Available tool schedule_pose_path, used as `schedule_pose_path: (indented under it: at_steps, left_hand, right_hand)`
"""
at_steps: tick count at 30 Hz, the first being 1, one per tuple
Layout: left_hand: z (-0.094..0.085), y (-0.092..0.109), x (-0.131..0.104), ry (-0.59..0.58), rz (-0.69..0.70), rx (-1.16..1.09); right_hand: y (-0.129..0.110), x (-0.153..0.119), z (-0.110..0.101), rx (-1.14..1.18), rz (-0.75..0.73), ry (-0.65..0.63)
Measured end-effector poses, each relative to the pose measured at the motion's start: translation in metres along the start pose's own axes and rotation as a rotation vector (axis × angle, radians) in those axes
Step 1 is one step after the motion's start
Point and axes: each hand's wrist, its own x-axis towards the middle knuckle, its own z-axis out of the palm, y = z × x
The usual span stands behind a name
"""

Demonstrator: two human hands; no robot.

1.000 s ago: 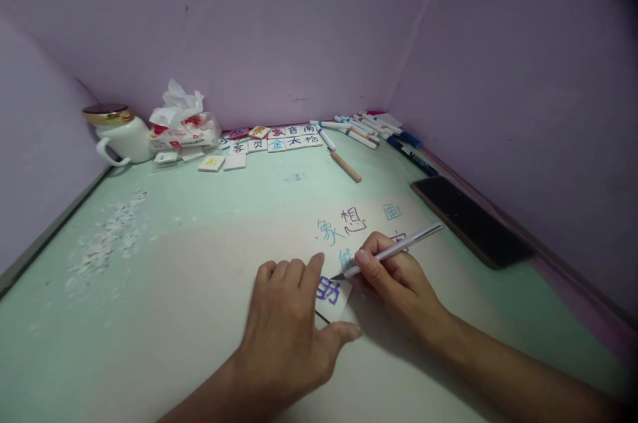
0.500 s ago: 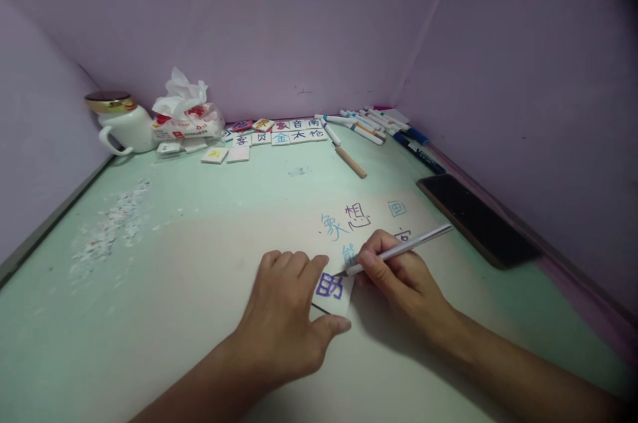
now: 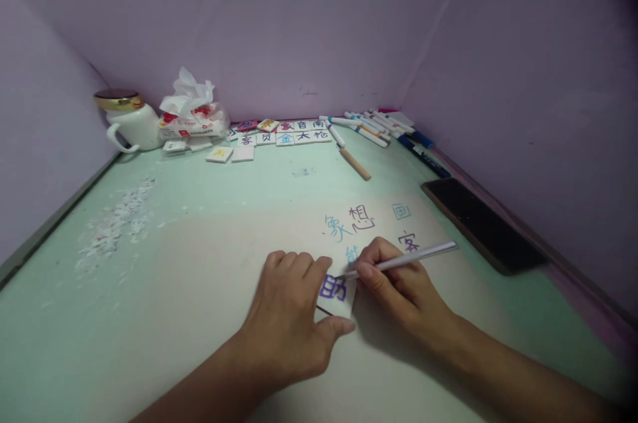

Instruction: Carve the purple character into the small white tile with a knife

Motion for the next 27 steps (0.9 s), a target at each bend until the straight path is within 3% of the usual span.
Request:
schedule_pose_path:
  at_steps: [8,14,27]
  left_hand:
    - [-0.0008,0.0015,0.0012,-0.015,-0.027,-0.004]
    - [0.0009,0.0011,0.001,0.006,-0.034,-0.006]
    - [0.0029,0.0014,0.0003,0.09,-0.041,-0.007]
  right_hand:
    - [-0.0012,0.0026,0.0008,-0.044,0.055,0.025]
    - [0.0009,0.001,0.0036,0.056,0.166,0.03]
    - [-0.0015,-0.002,0.0016,0.101,0.131,0.014]
